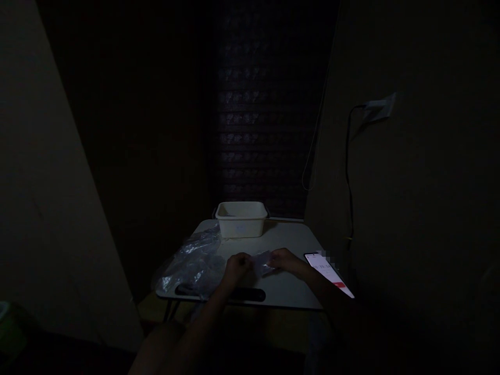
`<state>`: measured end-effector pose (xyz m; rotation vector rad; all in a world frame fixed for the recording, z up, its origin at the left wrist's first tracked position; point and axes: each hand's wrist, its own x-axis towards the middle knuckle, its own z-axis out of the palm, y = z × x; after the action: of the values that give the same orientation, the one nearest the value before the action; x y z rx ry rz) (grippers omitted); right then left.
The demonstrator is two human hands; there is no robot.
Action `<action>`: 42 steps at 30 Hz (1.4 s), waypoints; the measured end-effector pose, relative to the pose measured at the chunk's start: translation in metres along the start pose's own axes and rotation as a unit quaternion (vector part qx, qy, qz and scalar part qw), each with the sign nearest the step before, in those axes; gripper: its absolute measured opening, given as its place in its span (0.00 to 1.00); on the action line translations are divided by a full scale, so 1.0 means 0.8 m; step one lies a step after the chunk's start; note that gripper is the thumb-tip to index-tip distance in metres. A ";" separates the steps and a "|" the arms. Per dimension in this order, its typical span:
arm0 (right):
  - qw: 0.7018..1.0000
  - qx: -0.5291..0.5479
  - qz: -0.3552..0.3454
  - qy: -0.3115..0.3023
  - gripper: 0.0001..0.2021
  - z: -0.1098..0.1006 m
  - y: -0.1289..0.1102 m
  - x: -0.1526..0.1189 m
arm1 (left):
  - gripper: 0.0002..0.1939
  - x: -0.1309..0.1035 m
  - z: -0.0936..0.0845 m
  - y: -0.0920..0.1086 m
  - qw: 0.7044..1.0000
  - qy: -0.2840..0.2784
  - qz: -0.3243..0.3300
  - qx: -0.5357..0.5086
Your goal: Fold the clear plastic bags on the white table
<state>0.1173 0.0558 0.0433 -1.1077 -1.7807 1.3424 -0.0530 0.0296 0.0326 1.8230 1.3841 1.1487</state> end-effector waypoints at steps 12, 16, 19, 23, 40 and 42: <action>0.969 -0.248 -0.023 0.003 0.06 -0.002 -0.006 0.008 | 0.10 0.002 0.014 -0.004 0.998 -0.012 0.047 0.044; 0.958 -0.283 -0.037 0.015 0.07 -0.001 -0.002 0.006 | 0.10 -0.001 0.018 -0.007 0.993 -0.017 0.081 0.088; 0.951 -0.299 -0.067 0.029 0.08 -0.001 -0.010 0.010 | 0.10 0.001 0.014 -0.007 0.984 -0.037 0.101 0.140; 0.928 -0.353 -0.106 0.050 0.08 -0.018 -0.035 0.039 | 0.16 0.027 -0.016 -0.004 0.968 -0.008 0.120 0.221; 0.861 -0.391 -0.201 0.256 0.07 -0.059 -0.093 0.185 | 0.13 0.136 -0.080 -0.058 0.823 0.090 0.210 0.520; 0.876 -0.390 -0.182 0.219 0.07 -0.051 -0.087 0.193 | 0.12 0.129 -0.080 -0.059 0.816 0.068 0.234 0.524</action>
<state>0.0679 0.2031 0.1219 -1.2459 -2.0630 0.0840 -0.1212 0.1381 0.0531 3.0333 1.9273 0.7317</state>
